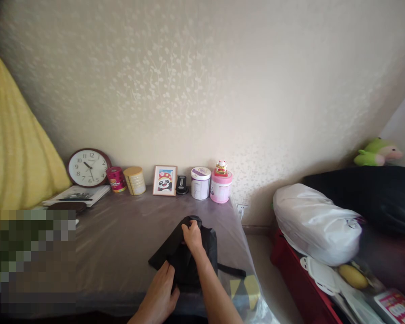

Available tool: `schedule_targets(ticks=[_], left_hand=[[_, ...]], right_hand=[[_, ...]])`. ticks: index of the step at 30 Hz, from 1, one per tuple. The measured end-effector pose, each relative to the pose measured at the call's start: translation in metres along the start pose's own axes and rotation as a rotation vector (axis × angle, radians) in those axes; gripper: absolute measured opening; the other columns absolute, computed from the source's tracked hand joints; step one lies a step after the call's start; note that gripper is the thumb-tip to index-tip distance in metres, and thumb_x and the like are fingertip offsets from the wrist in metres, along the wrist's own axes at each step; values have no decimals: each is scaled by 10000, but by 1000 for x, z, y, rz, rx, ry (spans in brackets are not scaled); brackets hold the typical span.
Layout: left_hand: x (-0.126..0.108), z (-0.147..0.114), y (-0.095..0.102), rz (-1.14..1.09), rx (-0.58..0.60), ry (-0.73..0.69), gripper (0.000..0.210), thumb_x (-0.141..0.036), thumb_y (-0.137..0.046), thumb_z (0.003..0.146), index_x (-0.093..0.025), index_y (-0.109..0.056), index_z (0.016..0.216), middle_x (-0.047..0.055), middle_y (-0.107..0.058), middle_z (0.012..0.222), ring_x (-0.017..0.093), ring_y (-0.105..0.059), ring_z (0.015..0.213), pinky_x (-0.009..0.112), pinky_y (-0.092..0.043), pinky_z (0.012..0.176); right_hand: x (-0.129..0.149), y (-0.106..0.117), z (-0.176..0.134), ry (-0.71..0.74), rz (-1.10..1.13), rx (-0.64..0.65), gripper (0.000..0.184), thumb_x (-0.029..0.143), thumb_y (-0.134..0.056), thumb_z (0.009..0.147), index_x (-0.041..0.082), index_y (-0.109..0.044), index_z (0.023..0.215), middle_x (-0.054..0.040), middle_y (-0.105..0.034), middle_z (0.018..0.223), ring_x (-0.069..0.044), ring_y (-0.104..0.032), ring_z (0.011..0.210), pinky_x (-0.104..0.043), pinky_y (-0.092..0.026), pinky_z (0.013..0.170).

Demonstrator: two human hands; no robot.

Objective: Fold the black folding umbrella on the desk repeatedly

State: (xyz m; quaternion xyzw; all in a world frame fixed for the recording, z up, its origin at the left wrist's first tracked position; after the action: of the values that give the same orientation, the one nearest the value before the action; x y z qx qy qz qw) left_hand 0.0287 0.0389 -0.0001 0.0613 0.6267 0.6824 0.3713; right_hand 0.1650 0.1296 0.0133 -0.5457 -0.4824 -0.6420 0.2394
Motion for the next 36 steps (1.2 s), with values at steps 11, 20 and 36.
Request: schedule_targets(ticks=[11, 20, 36], left_hand=[[26, -22, -1, 86, -257, -37, 456, -215, -430, 781, -130, -415, 1228, 163, -540, 1229, 267, -526, 1144, 395, -478, 922], [-9, -1, -9, 208, 38, -193, 906, -65, -461, 512, -183, -264, 1388, 110, -248, 1467, 342, -247, 1331, 532, -326, 1045], [4, -2, -22, 285, 100, -108, 975, 83, -324, 536, -176, 32, 1405, 84, -72, 1503, 218, -138, 1372, 361, -309, 1080]], right_hand=[[13, -11, -12, 69, -89, 196, 323, 164, -445, 783, 137, -453, 1105, -18, -712, 724, -123, -671, 571, -182, -448, 456], [32, -4, -33, 329, -226, 171, 218, 172, -438, 824, 208, -621, 936, 3, -709, 758, -116, -659, 622, -221, -476, 614], [19, 38, 17, 637, -487, -235, 301, 230, -402, 900, 148, -625, 1085, -130, -622, 1168, -241, -536, 1137, -422, -413, 956]])
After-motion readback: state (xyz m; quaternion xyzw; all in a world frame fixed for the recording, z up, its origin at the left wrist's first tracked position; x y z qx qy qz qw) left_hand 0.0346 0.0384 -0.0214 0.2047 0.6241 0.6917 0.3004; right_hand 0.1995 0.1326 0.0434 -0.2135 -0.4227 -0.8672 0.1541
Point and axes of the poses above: each hand's wrist, its own z-axis towards the middle knuckle, its own y-axis out of the back of the hand, x = y × z, the point moved 7 cm from there along z, towards the middle knuckle
